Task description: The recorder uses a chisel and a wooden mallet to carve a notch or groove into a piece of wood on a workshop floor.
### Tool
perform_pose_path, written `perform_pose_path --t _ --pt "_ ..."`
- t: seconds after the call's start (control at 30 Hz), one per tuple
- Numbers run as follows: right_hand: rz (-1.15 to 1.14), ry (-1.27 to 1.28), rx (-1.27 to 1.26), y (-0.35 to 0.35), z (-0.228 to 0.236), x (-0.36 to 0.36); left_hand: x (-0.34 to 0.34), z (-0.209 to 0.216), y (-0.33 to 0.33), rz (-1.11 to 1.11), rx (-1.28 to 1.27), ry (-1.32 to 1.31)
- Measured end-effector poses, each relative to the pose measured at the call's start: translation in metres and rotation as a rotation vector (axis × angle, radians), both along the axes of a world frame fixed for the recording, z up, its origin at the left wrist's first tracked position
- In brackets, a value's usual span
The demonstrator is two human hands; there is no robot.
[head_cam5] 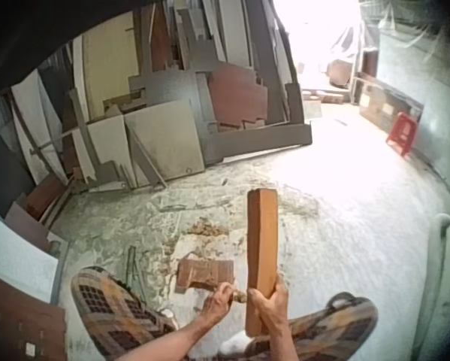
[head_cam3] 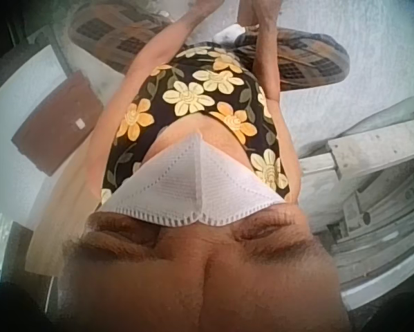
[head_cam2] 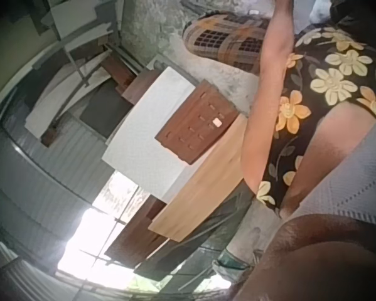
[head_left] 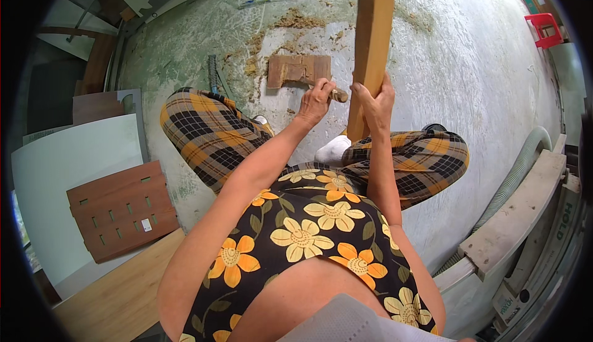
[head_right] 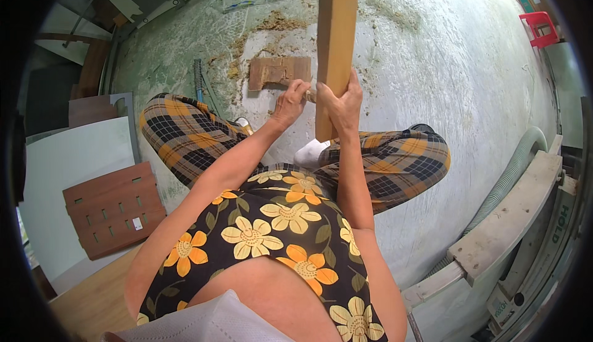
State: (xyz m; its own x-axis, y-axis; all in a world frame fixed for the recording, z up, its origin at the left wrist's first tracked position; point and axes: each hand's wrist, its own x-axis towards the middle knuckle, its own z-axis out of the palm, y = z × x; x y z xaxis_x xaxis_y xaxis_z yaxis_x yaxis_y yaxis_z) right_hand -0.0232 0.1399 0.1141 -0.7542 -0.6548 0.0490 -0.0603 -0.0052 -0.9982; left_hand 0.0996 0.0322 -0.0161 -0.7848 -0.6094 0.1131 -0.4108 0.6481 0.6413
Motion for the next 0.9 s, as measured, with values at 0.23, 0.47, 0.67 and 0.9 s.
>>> perform_pose_path --t 0.23,0.47,0.67,0.9 --pt "-0.082 -0.041 -0.060 0.019 -0.014 0.004 -0.011 0.009 0.011 -0.087 -0.249 0.174" --pt "-0.100 -0.046 -0.072 0.019 -0.020 0.009 -0.009 0.001 0.004 -0.021 -0.233 0.165" --pt "-0.077 -0.025 -0.067 0.017 -0.019 0.013 -0.010 -0.001 -0.001 -0.018 -0.259 0.229" --pt "-0.050 -0.011 -0.073 0.017 -0.015 0.020 -0.009 0.000 -0.006 0.037 -0.162 0.138"
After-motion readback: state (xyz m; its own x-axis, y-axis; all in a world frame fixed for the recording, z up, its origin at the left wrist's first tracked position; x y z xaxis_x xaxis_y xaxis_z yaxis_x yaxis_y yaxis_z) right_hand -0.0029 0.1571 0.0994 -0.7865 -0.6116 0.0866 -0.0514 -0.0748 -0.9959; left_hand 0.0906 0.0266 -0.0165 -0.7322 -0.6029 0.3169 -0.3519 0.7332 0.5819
